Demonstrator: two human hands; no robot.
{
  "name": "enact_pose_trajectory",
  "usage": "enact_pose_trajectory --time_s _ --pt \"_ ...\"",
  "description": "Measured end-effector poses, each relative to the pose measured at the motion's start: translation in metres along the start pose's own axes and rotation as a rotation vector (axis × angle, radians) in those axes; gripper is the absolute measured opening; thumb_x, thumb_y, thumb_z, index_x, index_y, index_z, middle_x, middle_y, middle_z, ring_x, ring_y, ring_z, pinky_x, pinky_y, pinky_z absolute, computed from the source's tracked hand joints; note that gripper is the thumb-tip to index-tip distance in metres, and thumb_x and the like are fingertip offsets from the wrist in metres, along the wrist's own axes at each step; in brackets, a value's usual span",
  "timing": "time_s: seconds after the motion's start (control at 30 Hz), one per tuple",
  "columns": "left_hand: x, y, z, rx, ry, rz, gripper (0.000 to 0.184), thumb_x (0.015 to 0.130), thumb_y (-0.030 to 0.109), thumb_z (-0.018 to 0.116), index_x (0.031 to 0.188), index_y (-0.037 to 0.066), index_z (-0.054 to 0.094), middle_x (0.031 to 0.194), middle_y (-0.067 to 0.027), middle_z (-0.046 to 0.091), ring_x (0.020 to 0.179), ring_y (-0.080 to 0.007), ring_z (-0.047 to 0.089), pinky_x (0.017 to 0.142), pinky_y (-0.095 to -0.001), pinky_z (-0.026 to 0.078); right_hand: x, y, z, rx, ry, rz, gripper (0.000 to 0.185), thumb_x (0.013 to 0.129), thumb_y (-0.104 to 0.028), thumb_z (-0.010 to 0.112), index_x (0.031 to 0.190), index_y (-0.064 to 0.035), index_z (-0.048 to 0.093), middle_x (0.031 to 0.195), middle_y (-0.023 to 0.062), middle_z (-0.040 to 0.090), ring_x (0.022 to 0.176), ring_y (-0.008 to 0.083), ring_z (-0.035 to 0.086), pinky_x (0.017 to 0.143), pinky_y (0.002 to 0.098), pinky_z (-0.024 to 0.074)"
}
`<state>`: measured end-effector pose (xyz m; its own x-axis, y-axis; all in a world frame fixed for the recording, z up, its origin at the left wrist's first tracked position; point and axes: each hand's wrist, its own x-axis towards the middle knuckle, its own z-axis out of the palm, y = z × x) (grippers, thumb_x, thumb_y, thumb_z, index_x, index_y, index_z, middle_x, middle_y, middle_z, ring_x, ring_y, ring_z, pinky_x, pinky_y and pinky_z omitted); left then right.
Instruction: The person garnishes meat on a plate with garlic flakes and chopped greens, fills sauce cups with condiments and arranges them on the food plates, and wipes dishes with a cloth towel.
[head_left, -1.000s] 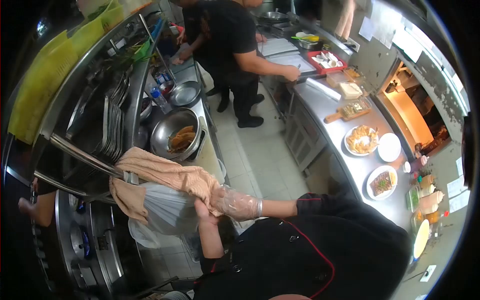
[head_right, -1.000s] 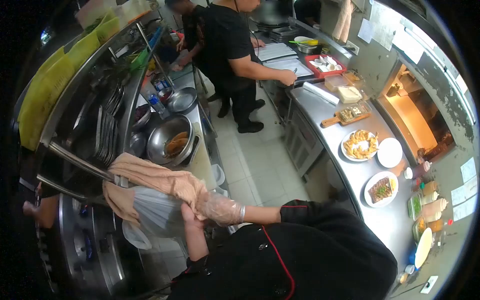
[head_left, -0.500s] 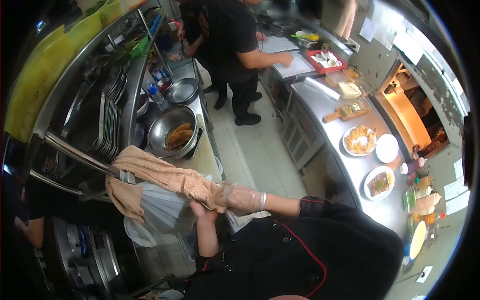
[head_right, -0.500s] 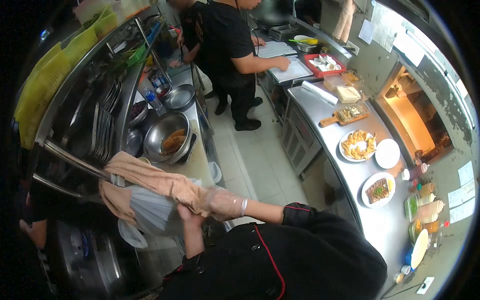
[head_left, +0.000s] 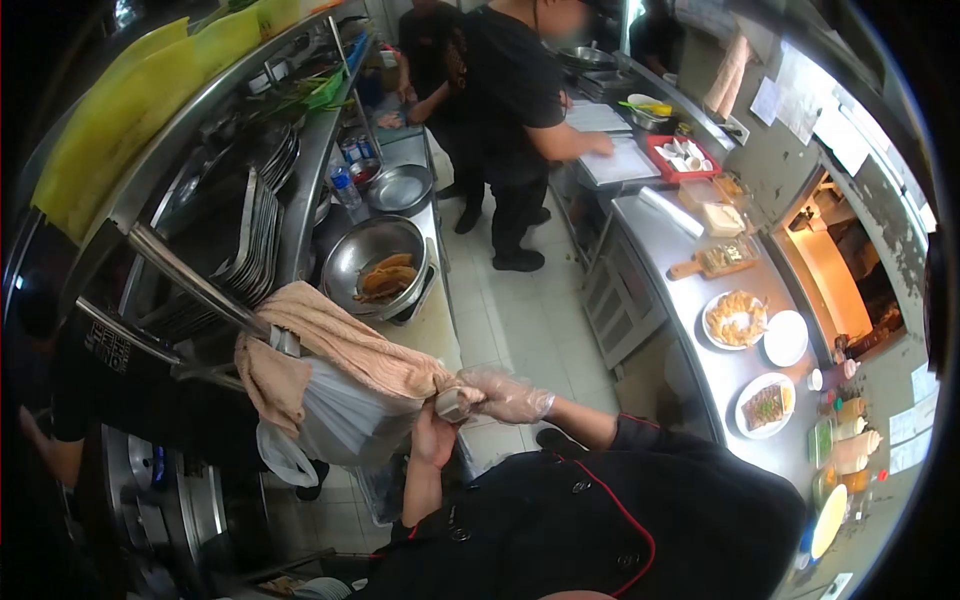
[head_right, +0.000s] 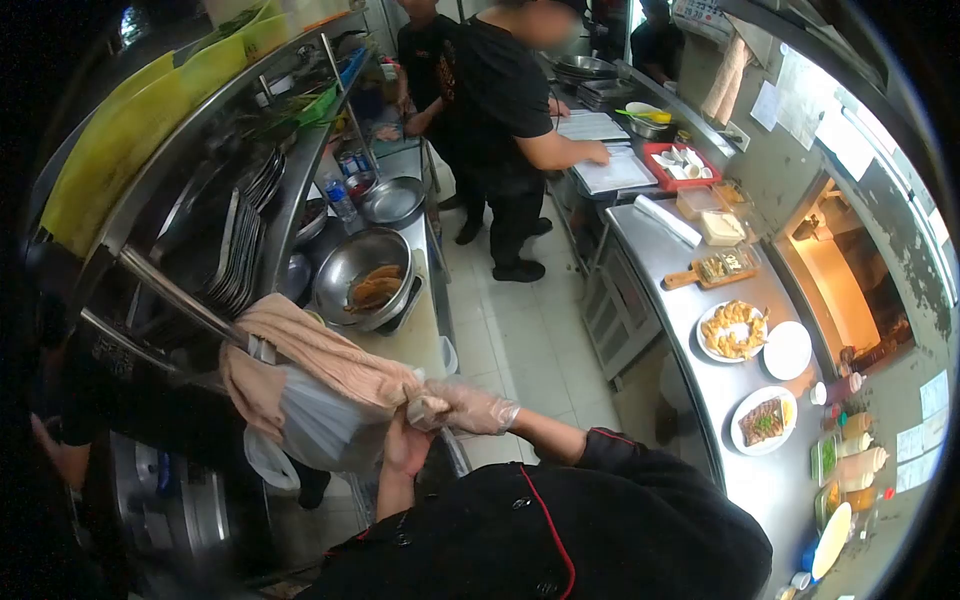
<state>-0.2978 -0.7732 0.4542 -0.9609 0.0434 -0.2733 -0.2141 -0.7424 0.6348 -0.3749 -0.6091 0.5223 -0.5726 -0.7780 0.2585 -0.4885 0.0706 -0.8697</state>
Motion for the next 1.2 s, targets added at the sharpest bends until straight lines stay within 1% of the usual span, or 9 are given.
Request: enact_pose_trajectory --time_s 0.13,0.4,0.67,0.77,0.87,0.93,1.07,1.1,1.2 --pt "-0.010 0.005 0.012 -0.062 0.003 0.071 0.047 0.088 0.036 0.042 0.122 0.003 0.046 0.115 -0.0115 0.055 0.105 -0.0240 0.052 0.090 -0.0412 0.040 0.001 0.004 0.003 0.132 -0.033 0.258 0.027 0.085 -0.025 0.054 0.102 -0.0044 0.048 0.091 0.0173 0.054 0.083 0.0358 0.054 0.074 0.0397 0.0423" --pt "-0.021 0.009 0.018 -0.557 -0.255 -0.055 0.063 0.073 0.031 0.045 0.127 -0.001 0.039 0.127 -0.0172 0.045 0.118 -0.0350 0.043 0.099 -0.0605 0.027 0.003 0.004 0.012 -0.272 0.466 0.182 0.031 0.075 -0.020 0.063 0.098 -0.0042 0.048 0.091 0.0194 0.053 0.084 0.0394 0.052 0.070 0.0444 0.0426" --pt "-0.008 -0.003 0.013 -0.250 -0.154 0.076 0.061 0.074 0.027 0.042 0.129 0.001 0.037 0.127 -0.0152 0.045 0.117 -0.0329 0.044 0.100 -0.0489 0.031 0.000 -0.056 -0.002 -0.339 0.309 -0.209 0.033 0.068 -0.018 0.063 0.098 -0.0043 0.056 0.105 0.0218 0.052 0.101 0.0367 0.051 0.085 0.0426 0.0438" --pt "-0.010 -0.005 0.039 -0.355 -0.140 0.175 0.056 0.078 0.030 0.041 0.127 0.002 0.039 0.125 -0.0133 0.046 0.114 -0.0304 0.045 0.098 -0.0443 0.035 -0.003 -0.079 0.035 -0.719 0.353 -0.145 0.035 0.073 -0.023 0.056 0.103 -0.0048 0.056 0.112 0.0207 0.050 0.113 0.0362 0.044 0.097 0.0448 0.0346" --pt "-0.017 -0.006 0.065 -0.507 -0.153 0.256 0.053 0.082 0.033 0.039 0.126 0.004 0.040 0.122 -0.0118 0.047 0.113 -0.0283 0.047 0.097 -0.0419 0.037 0.018 -0.059 0.072 -0.380 0.749 0.129 0.038 0.075 -0.029 0.052 0.104 -0.0052 0.055 0.113 0.0170 0.051 0.117 0.0350 0.040 0.101 0.0456 0.0289" --pt "-0.020 -0.011 0.061 -0.367 -0.206 0.331 0.052 0.083 0.035 0.038 0.126 0.005 0.041 0.122 -0.0114 0.048 0.112 -0.0277 0.047 0.096 -0.0416 0.038 0.028 -0.021 0.109 -0.282 0.993 0.186 0.033 0.074 -0.030 0.057 0.097 -0.0055 0.058 0.107 0.0162 0.052 0.104 0.0284 0.048 0.091 0.0358 0.0345" --pt "-0.013 -0.017 0.054 -0.131 -0.274 0.444 0.052 0.086 0.039 0.036 0.125 0.006 0.042 0.121 -0.0106 0.048 0.112 -0.0265 0.048 0.096 -0.0411 0.038 0.035 -0.040 0.107 -0.508 1.058 0.486 0.037 0.073 -0.045 0.059 0.087 -0.0105 0.061 0.083 0.0112 0.059 0.078 0.0267 0.056 0.068 0.0394 0.0443" --pt "-0.012 -0.018 0.052 -0.109 -0.243 0.438 0.052 0.087 0.040 0.035 0.125 0.006 0.042 0.121 -0.0105 0.048 0.112 -0.0262 0.048 0.096 -0.0411 0.038 0.035 -0.043 0.108 -0.560 1.067 0.565 0.039 0.073 -0.049 0.059 0.085 -0.0118 0.062 0.077 0.0099 0.061 0.071 0.0262 0.058 0.062 0.0403 0.0467" --pt "-0.012 -0.023 0.045 -0.207 -0.056 0.303 0.051 0.088 0.041 0.033 0.125 0.006 0.042 0.121 -0.0100 0.048 0.113 -0.0254 0.047 0.096 -0.0411 0.038 0.031 -0.031 0.057 -0.601 0.321 0.345 0.018 0.071 -0.025 0.057 0.075 -0.0077 0.059 0.078 0.0135 0.059 0.078 0.0308 0.057 0.066 0.0403 0.0445"
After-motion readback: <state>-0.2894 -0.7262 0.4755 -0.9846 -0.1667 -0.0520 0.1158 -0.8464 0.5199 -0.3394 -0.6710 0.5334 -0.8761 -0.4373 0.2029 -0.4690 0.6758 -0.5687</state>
